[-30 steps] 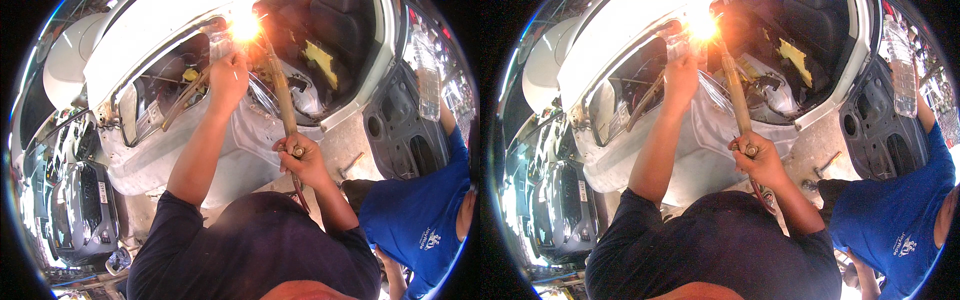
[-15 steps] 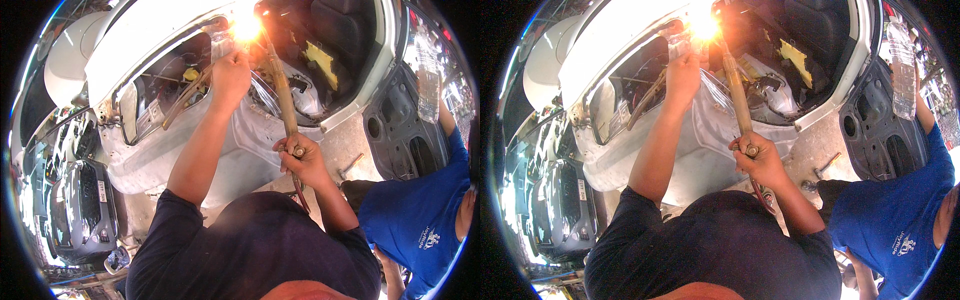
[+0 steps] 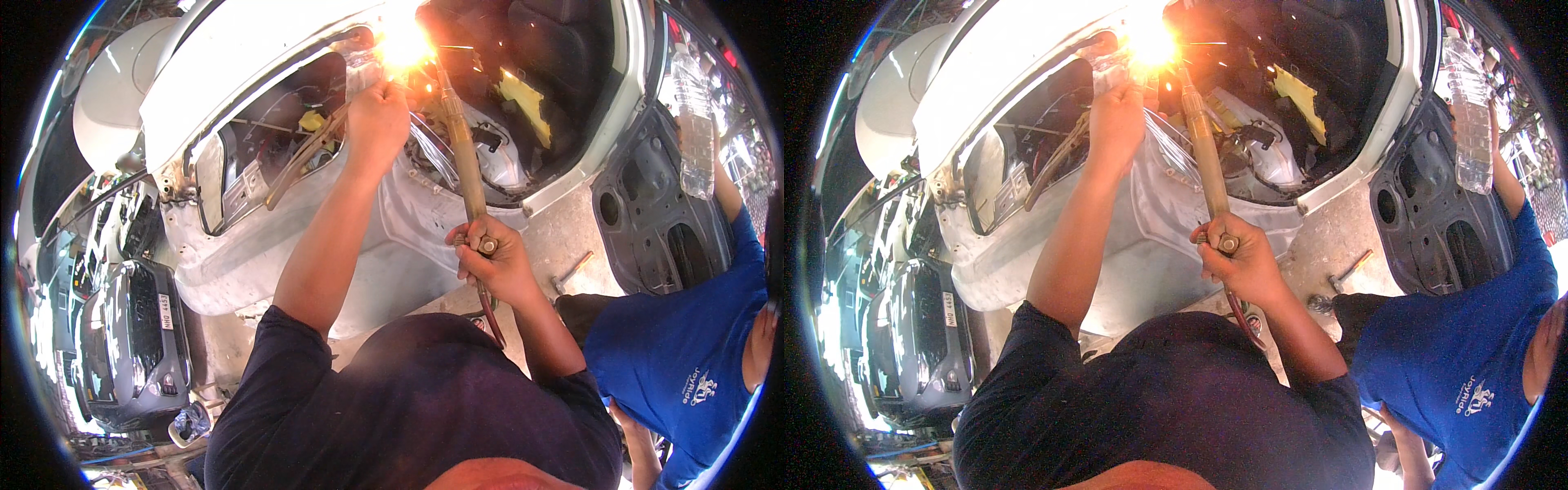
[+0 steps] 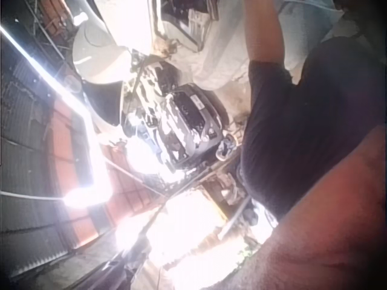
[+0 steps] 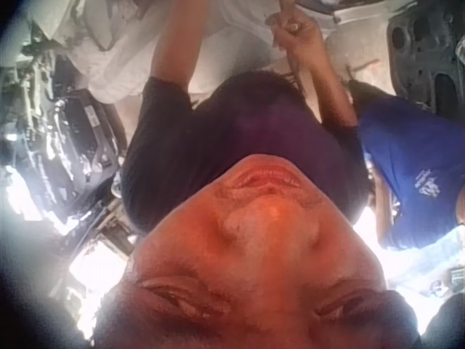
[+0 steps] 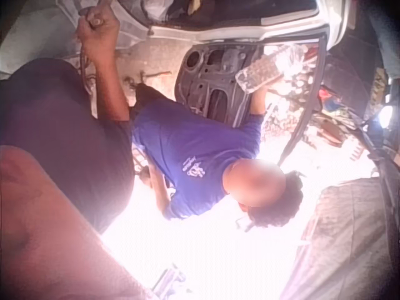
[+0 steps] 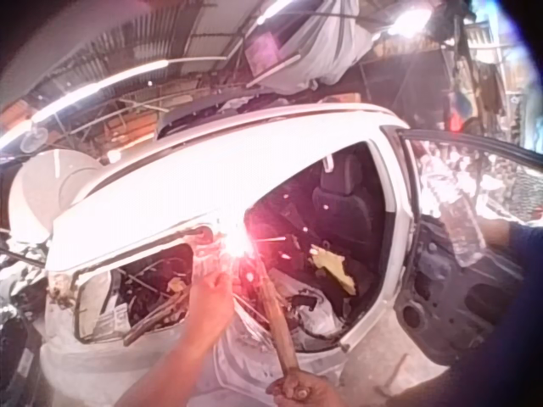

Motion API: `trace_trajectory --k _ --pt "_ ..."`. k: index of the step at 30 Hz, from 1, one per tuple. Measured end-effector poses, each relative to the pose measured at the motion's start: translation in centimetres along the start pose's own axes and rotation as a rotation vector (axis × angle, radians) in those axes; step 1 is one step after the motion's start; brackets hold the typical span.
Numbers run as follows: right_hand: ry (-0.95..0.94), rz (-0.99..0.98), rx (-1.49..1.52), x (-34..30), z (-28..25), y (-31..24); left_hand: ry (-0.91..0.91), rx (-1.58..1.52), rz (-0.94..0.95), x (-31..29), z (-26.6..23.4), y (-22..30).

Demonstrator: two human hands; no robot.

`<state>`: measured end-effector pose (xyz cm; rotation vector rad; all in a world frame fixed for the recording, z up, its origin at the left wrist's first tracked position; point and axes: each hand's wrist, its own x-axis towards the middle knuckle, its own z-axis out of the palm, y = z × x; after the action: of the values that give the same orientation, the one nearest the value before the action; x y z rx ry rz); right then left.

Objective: The person welds the inner frame of a car door using a welding torch and filler wire, then uses pliers to adjust the welded area. Another person assists by holding the door panel and pouring water to cool the weld.

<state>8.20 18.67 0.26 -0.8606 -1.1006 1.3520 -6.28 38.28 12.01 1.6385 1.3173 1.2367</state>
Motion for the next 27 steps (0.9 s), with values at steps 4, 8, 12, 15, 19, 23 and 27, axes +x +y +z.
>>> trace_trajectory --k 4,8,12,15,19,23,27 --pt "0.008 0.022 0.000 0.0 0.1 -0.4 0.007 0.014 -0.001 0.0 0.2 0.0" --pt "0.005 0.006 -0.007 0.0 -0.1 -0.1 0.006 0.023 0.034 0.3 0.3 -0.7" --pt "0.002 0.005 -0.006 -0.1 0.0 -0.3 0.012 0.072 0.028 0.7 0.1 -0.7" --pt "0.009 0.018 0.006 -0.1 -0.1 -0.3 0.017 0.023 -0.001 0.3 0.4 -0.1" --pt "-0.002 0.007 0.009 -0.1 -0.2 -0.1 0.036 0.047 0.048 0.7 0.4 -1.2" --pt "0.001 0.003 0.010 -0.1 -0.1 -0.2 0.010 0.003 0.026 0.3 0.6 -0.2" --pt "-0.002 0.008 -0.006 -0.1 -0.1 -0.2 0.009 -0.028 -0.001 0.1 0.3 -0.1"
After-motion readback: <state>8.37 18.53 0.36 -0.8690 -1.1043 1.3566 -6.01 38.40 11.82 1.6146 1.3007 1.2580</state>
